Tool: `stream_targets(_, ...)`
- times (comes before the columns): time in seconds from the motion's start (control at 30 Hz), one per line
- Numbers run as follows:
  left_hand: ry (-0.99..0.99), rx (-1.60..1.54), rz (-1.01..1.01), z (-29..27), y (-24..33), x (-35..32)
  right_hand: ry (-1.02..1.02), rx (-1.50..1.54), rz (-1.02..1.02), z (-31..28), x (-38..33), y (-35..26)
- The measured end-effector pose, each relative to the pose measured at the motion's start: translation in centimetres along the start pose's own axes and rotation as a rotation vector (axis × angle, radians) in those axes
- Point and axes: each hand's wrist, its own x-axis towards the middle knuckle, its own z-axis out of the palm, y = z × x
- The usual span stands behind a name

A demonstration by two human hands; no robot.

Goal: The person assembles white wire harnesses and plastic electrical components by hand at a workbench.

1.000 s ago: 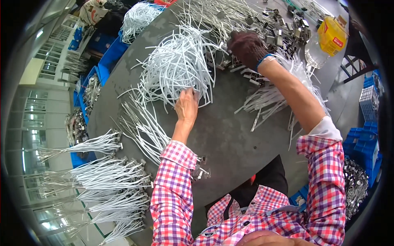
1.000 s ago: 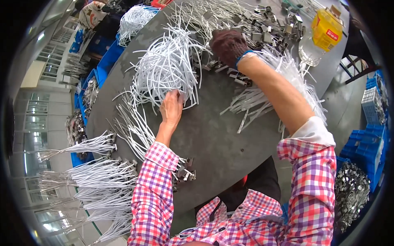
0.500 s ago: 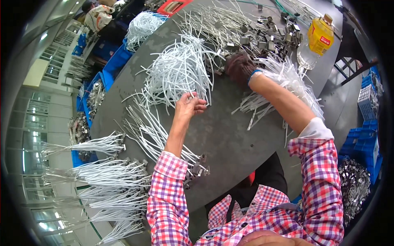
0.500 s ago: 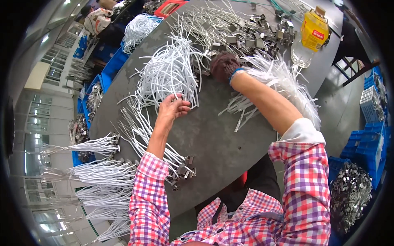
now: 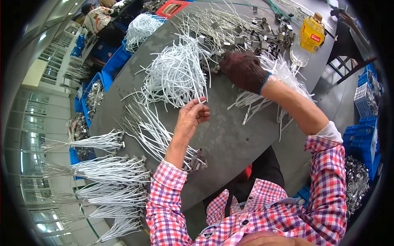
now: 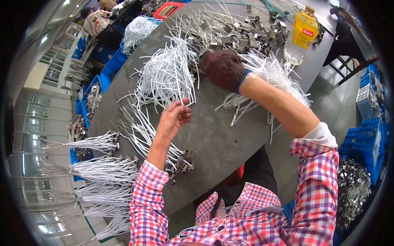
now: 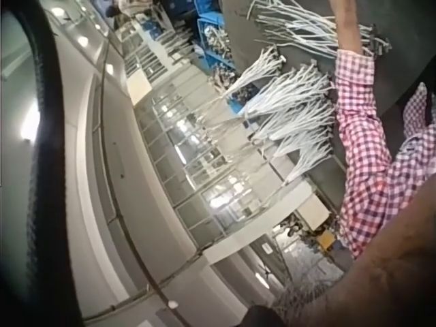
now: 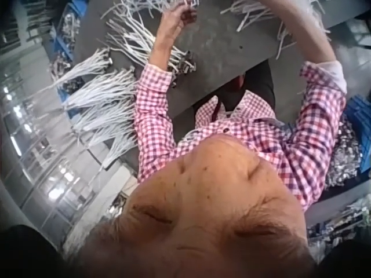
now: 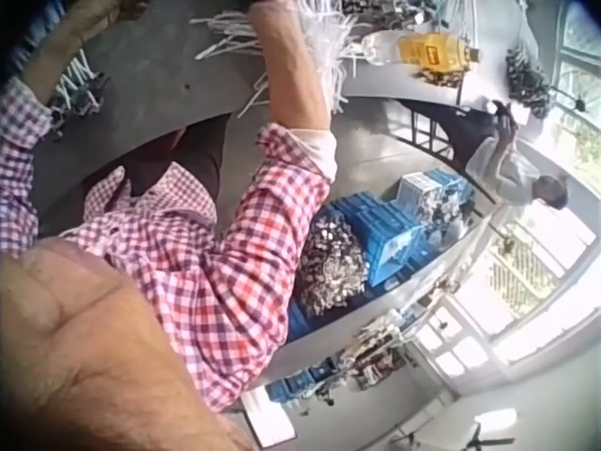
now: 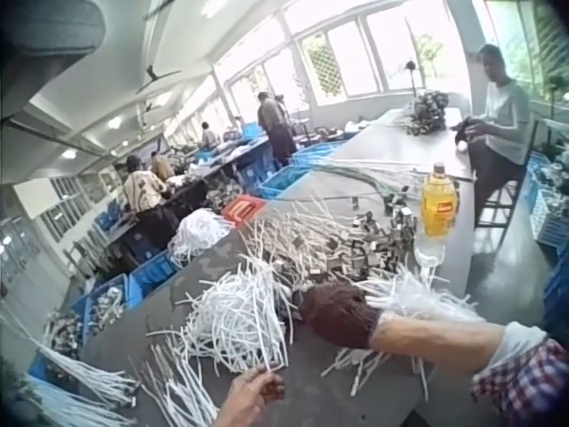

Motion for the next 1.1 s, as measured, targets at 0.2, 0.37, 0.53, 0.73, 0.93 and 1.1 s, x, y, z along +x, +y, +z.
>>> stream_targets(0.2,0.001,-0.127,-0.045,3.4,-3.8,0.7,0.169,0.037,0.237,-4.2,-5.2,-6.4)
stream_targets(0.37,-0.044,-0.496,0.096,6.4,-8.0,1.9,0.027,0.296,0.271,-6.0,-14.5,-12.8)
stream_targets(0.53,0.07,-0.484,0.039,6.5,-11.6,-0.9,0.043,0.565,0.416,-8.6,-24.0,-20.7)
stream_targets(0.73,0.14,-0.209,0.133,6.6,-13.7,-2.4,-0.29,0.572,0.791,-11.5,-34.5,-24.9)
stream_targets(0.93,0.191,-0.194,0.31,4.3,-10.7,-2.2,-0.66,0.439,0.751,-13.2,-39.1,-25.8)
stream_targets(1.1,0.215,-0.235,0.471,0.4,-7.2,-1.6,-0.607,0.39,0.67,-13.9,-39.8,-25.6)
